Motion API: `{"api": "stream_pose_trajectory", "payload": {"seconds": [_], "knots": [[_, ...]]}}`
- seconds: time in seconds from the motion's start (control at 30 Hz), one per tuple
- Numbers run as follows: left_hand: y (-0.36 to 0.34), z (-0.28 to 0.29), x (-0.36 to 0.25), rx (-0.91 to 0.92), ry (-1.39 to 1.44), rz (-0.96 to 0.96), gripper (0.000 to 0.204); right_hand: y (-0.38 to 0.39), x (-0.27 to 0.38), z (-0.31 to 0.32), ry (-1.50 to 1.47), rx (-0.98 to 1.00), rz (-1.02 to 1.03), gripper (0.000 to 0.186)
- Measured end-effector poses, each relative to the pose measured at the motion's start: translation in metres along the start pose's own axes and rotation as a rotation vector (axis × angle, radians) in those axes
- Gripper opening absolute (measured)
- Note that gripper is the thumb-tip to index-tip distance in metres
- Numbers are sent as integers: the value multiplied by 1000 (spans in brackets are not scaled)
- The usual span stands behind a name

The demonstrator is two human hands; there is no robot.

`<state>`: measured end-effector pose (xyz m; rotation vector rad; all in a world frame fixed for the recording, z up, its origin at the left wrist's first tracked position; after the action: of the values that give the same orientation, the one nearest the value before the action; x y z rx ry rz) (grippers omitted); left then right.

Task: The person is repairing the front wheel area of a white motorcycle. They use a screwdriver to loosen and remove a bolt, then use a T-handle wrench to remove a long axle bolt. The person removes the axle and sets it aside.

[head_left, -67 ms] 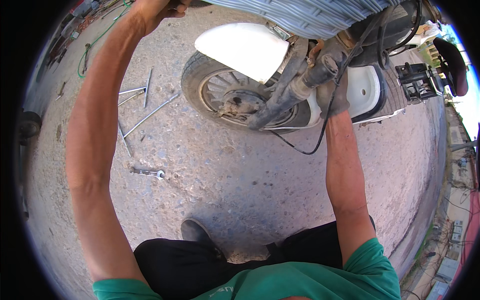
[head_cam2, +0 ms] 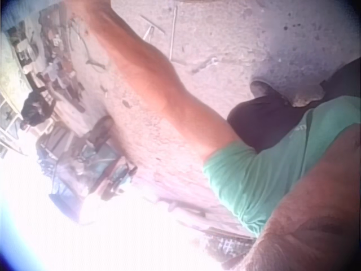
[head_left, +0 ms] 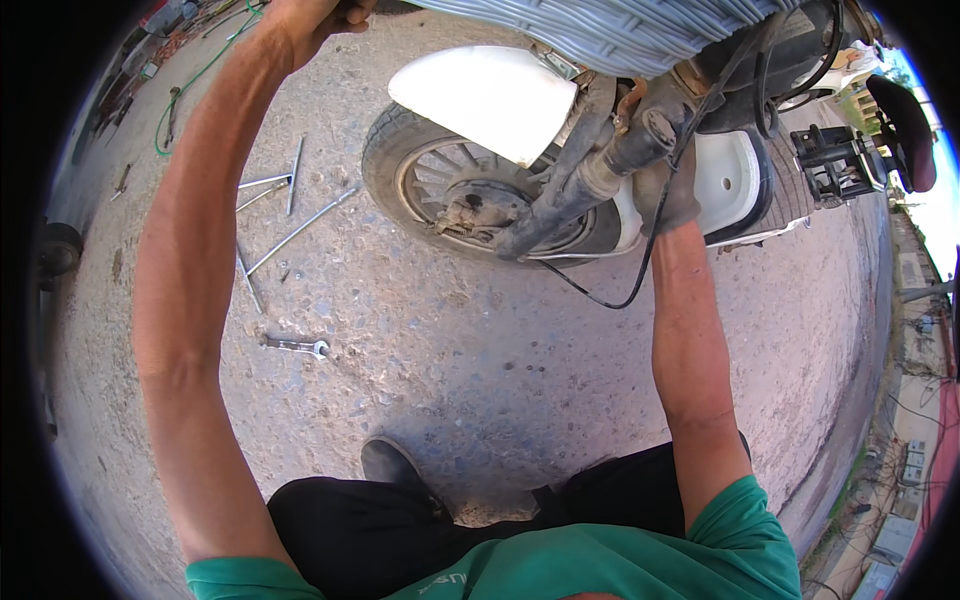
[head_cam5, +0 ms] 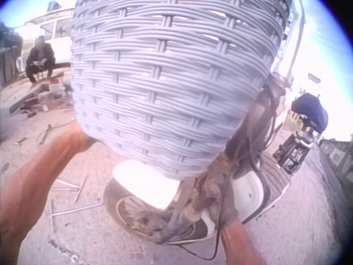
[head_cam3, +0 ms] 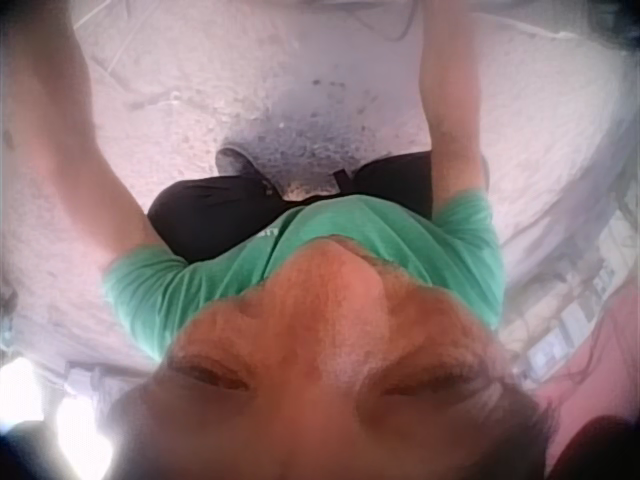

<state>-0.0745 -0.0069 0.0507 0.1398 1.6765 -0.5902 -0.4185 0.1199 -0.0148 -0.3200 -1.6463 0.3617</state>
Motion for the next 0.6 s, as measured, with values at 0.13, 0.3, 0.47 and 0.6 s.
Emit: {"api": "stream_pose_trajectory", "payload": {"seconds": [0.13,0.3,0.47,0.6], "knots": [[1,-1,-3,5,63,0,40,4,7,-8,-34,161,20,26],[4,-4,-4,0,54,-10,40,5,16,-16,18,235,59,29],[4,-9,-4,-26,-29,-53,41,2,2,-4,-97,-5,-26,25],[7,-13,-8,-36,20,-87,41,-1,2,-6,-13,45,5,25]]}}
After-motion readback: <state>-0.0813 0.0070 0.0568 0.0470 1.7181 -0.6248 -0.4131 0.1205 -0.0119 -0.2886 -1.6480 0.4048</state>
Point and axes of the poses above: each hand's wrist, its own y-axis away from the middle knuckle, its own z-axis out of the back of the hand, x = y × z, the point moved 7 cm from there along -y, towards the middle knuckle, and after that the axes turned 6 degrees about y, right-handed, at the moved point
